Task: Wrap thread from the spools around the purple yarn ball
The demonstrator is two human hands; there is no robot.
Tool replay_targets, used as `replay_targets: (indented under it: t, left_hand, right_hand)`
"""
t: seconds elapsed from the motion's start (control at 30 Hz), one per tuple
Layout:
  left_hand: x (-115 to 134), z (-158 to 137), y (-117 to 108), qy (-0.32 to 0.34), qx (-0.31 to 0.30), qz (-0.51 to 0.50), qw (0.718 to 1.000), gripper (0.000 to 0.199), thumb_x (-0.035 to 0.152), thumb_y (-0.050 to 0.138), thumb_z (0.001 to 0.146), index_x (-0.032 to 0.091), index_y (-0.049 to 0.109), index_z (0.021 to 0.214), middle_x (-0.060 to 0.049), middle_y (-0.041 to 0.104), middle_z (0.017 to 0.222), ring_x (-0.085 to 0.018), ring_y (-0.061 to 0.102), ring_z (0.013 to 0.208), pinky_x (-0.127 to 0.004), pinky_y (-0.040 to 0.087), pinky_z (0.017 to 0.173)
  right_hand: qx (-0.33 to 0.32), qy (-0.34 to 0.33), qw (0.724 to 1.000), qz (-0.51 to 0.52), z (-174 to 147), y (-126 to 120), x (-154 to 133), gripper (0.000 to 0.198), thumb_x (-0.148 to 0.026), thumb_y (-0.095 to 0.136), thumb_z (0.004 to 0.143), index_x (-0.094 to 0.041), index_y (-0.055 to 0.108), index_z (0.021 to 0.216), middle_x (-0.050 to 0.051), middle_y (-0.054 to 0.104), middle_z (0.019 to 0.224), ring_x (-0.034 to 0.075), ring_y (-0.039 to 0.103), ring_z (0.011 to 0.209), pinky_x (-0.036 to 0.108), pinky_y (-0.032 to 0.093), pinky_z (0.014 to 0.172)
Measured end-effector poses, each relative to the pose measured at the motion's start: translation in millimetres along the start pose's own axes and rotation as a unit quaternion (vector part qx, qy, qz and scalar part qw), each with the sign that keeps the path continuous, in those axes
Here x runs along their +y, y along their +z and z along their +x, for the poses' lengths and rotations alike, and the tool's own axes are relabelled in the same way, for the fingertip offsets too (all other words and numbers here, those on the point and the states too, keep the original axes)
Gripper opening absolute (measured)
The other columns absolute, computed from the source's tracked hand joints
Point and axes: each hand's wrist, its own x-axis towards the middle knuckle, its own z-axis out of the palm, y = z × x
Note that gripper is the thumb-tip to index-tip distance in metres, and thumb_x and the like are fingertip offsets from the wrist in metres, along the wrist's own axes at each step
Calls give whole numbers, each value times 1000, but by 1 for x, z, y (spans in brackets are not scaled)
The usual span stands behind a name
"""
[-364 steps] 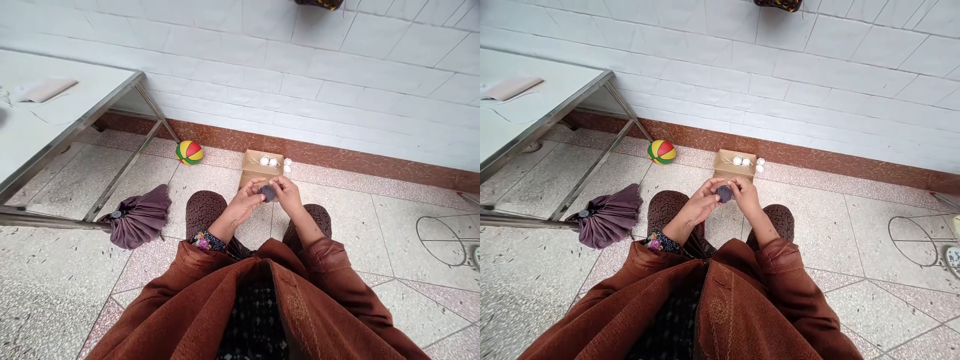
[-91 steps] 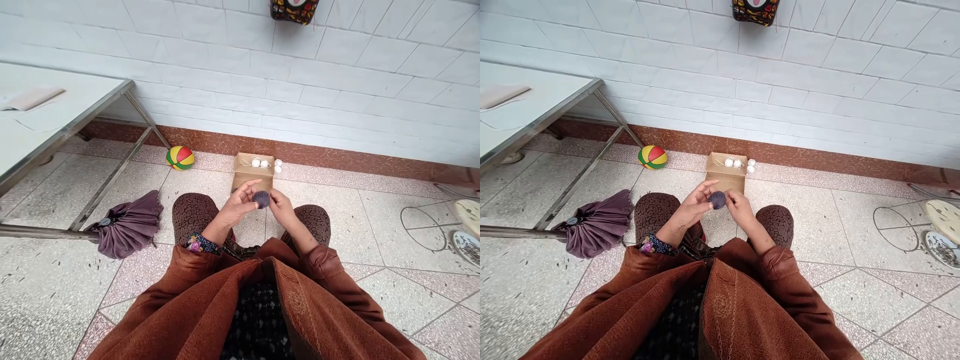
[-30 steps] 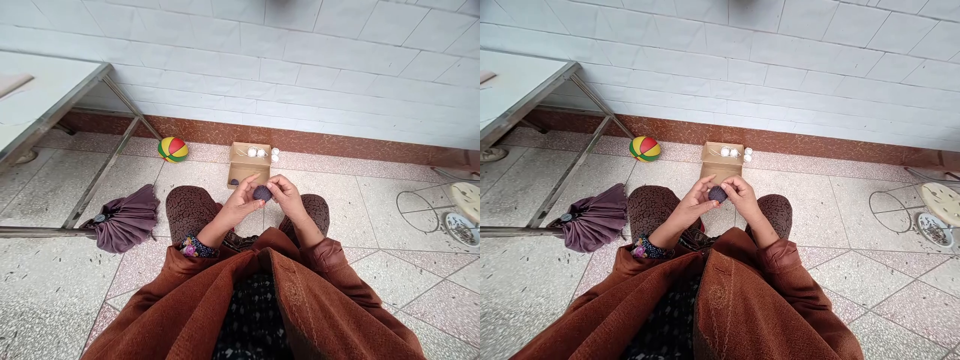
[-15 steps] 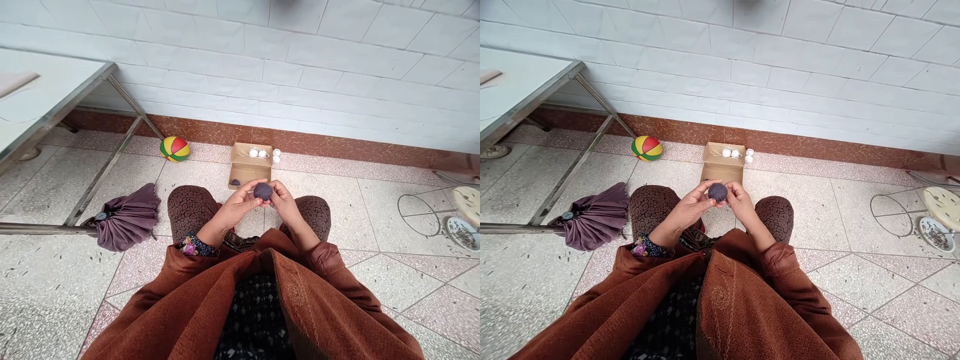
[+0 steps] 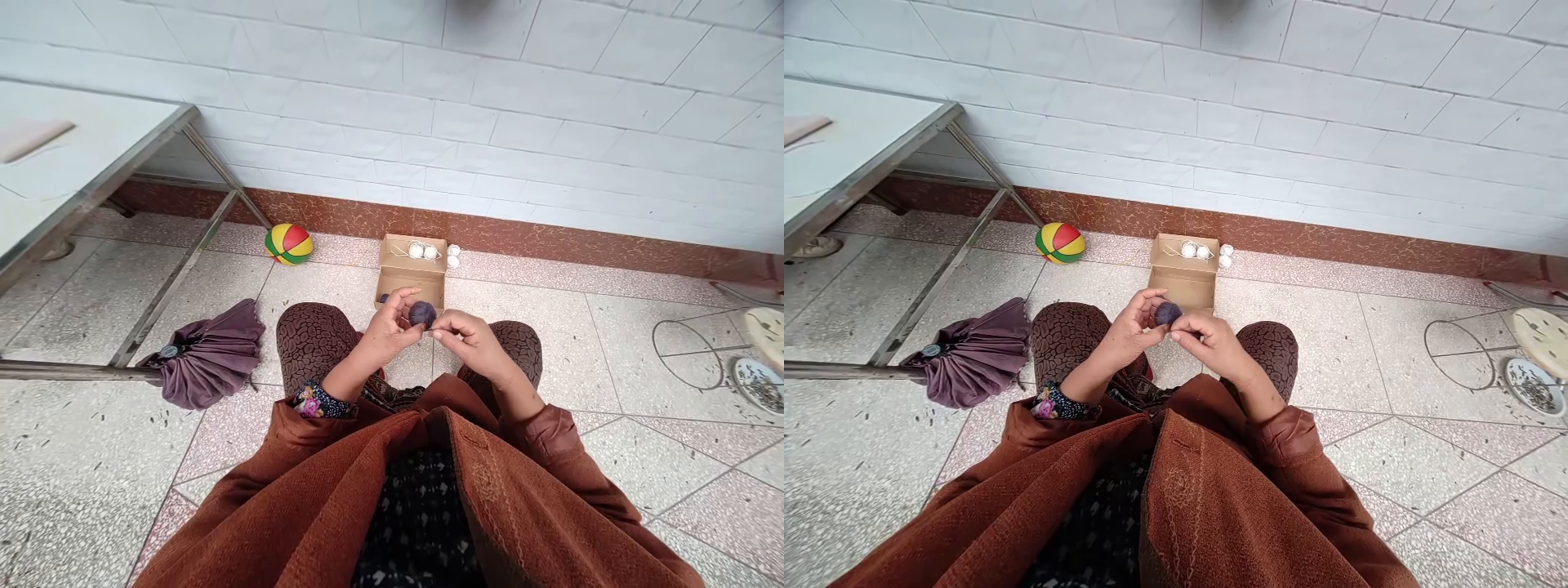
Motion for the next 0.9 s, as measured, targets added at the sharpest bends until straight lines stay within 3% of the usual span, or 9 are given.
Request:
replay_targets:
  t: [0.1,0.2,0.33,0.43,0.57,0.63,0.73,0.9]
  left_hand:
    - [6,-4,2,13,-81,-35,996,77,25,84,85,28,55,156,-4,73,111,-17,67,97,-31,51,88]
    - [9,-7,4,28,-116,-84,989,65,29,84,89,29,63,150,-6,74,120,-20,68,109,-34,52,97]
    - [4,-4,4,-7,-53,-179,982,48,37,89,85,24,74,129,-8,75,122,-20,68,104,-32,55,90]
    - [-3,1,3,-52,15,-227,972,48,37,93,81,22,73,122,-6,75,116,-17,68,97,-31,56,85]
    - [-12,7,1,-51,97,-171,979,48,31,94,74,22,71,116,-2,74,110,-16,66,97,-30,54,87]
    - [-15,7,0,-42,107,-128,985,47,29,92,74,21,71,115,-2,74,107,-17,66,98,-32,53,92]
    - [-14,5,0,-31,69,-90,993,50,30,90,76,22,69,120,-3,74,109,-18,67,101,-33,52,94]
    - [-7,-2,1,5,-64,-107,992,74,31,92,80,28,59,146,-1,71,106,-17,67,96,-32,51,90]
  right_hand:
    - [68,13,997,14,9,-10,3,29,-52,68,107,-25,72,96,2,69,86,19,61,77,34,52,78]
    - [116,47,992,17,13,-4,21,34,-56,67,107,-24,70,93,0,64,80,17,57,73,31,49,73]
    - [94,75,993,-9,4,26,44,36,-54,61,109,-24,69,93,1,65,80,19,60,75,31,51,73]
    - [56,31,996,-54,-7,43,48,31,-48,58,113,-24,72,96,5,73,91,22,68,87,34,57,82]
    - [-7,-59,992,-111,-13,41,31,29,-43,55,116,-25,73,101,6,74,93,22,70,88,34,57,82]
    - [-23,-97,988,-119,-10,31,19,29,-43,56,117,-25,74,103,5,73,90,20,69,84,32,57,79]
    - [7,-117,987,-113,3,12,5,29,-45,58,116,-25,76,105,5,73,91,20,68,83,33,57,81]
    - [117,-43,988,-96,28,-3,17,31,-49,61,112,-26,75,97,5,74,90,21,67,85,36,57,83]
